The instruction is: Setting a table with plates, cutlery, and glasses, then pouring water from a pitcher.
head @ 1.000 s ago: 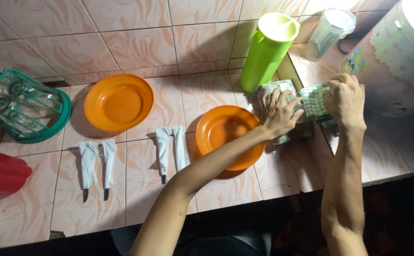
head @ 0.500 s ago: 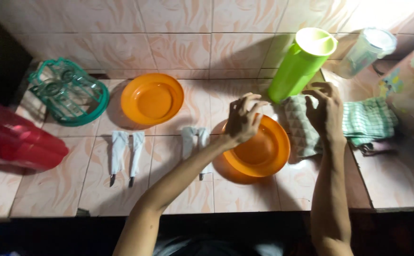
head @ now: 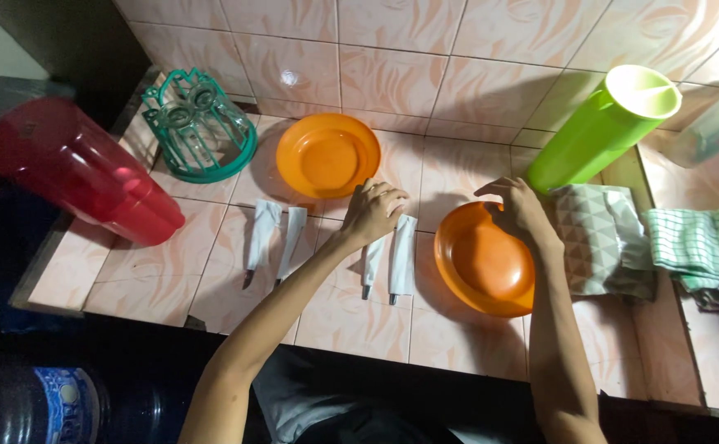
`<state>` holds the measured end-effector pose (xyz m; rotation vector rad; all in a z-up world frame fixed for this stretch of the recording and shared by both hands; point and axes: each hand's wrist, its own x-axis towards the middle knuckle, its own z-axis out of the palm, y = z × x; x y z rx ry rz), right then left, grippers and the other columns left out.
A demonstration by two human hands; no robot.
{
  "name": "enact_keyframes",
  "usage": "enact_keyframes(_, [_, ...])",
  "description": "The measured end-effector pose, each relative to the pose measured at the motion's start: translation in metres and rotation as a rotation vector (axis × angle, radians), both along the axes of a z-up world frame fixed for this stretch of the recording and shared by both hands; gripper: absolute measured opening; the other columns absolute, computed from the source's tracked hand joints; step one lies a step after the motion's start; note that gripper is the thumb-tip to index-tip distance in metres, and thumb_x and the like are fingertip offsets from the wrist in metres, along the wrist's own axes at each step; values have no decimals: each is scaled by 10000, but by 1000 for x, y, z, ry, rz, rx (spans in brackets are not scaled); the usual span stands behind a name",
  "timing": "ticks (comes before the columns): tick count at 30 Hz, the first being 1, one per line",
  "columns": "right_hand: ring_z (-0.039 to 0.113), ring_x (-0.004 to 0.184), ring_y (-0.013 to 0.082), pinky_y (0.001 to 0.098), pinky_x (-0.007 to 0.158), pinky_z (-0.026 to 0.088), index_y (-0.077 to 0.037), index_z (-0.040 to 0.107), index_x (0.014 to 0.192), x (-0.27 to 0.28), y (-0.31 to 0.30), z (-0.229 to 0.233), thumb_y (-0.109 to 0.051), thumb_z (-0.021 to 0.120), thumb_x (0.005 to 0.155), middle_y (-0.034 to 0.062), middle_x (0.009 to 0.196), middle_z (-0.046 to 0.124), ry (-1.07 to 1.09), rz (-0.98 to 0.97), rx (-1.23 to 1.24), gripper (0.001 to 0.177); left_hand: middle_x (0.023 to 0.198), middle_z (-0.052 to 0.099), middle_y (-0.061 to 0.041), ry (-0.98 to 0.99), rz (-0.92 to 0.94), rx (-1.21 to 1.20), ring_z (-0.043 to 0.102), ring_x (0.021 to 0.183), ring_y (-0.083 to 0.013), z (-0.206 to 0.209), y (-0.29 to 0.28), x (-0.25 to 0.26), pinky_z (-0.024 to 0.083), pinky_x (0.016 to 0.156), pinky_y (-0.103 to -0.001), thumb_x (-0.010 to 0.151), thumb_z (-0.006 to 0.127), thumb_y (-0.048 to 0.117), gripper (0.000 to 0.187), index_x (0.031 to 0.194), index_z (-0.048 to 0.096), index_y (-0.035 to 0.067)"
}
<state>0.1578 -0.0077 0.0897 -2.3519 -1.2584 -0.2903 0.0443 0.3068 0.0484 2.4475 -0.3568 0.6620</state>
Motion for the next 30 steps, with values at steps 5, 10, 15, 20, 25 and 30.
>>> enact_keyframes(5, [649, 1025, 375, 470, 939, 513, -98, 750, 1124, 5, -17, 0, -27, 756, 754, 167, 1092, 717, 86, -91, -24, 376, 1004, 744, -71, 87, -60, 95, 592, 1050, -303, -8, 1, 7, 436, 972, -441, 867, 749, 313, 222, 1038, 780, 175])
enact_keyframes(10, [722, 936, 321, 440, 801, 568, -78, 731, 1174, 9, -43, -14, 4, 743, 761, 177, 1091, 725, 280, -220, 10, 422, 1026, 770, -34, 227, -74, 76, 593, 1066, -269, 4, -30, 13, 425, 990, -434, 889, 727, 391, 253, 1051, 780, 203])
enact_keyframes(15, [745, 904, 256, 387, 799, 589, -65, 721, 1224, 17, -62, -38, 93, 676, 787, 150, 1049, 773, 418, -182, 68, 467, 1097, 754, -52, 305, -193, 84, 571, 1089, -272, -14, -62, 23, 389, 1031, -438, 805, 797, 429, 461, 1178, 720, 169])
enact_keyframes(20, [734, 867, 227, 374, 764, 578, -69, 695, 1262, 9, -69, -38, 117, 638, 764, 136, 1010, 766, 499, -223, 93, 535, 1091, 774, -14, 353, -248, 29, 588, 1085, -256, -23, -61, 35, 411, 1035, -428, 839, 757, 361, 452, 1234, 697, 150])
enact_keyframes(25, [702, 812, 191, 357, 733, 554, -66, 688, 1252, 6, -67, -35, 69, 647, 797, 118, 996, 760, 510, -236, 103, 476, 1105, 785, 18, 479, -153, 78, 627, 1025, -233, -13, -28, 41, 469, 1012, -401, 935, 650, 276, 325, 1241, 717, 189])
enact_keyframes(30, [655, 724, 187, 360, 695, 541, -81, 701, 1247, -5, -54, -17, -28, 599, 957, 128, 937, 753, 601, -350, 89, 312, 953, 771, -55, 442, -78, 286, 577, 1058, -302, 25, -14, 21, 402, 996, -480, 810, 773, 293, 235, 1009, 804, 172])
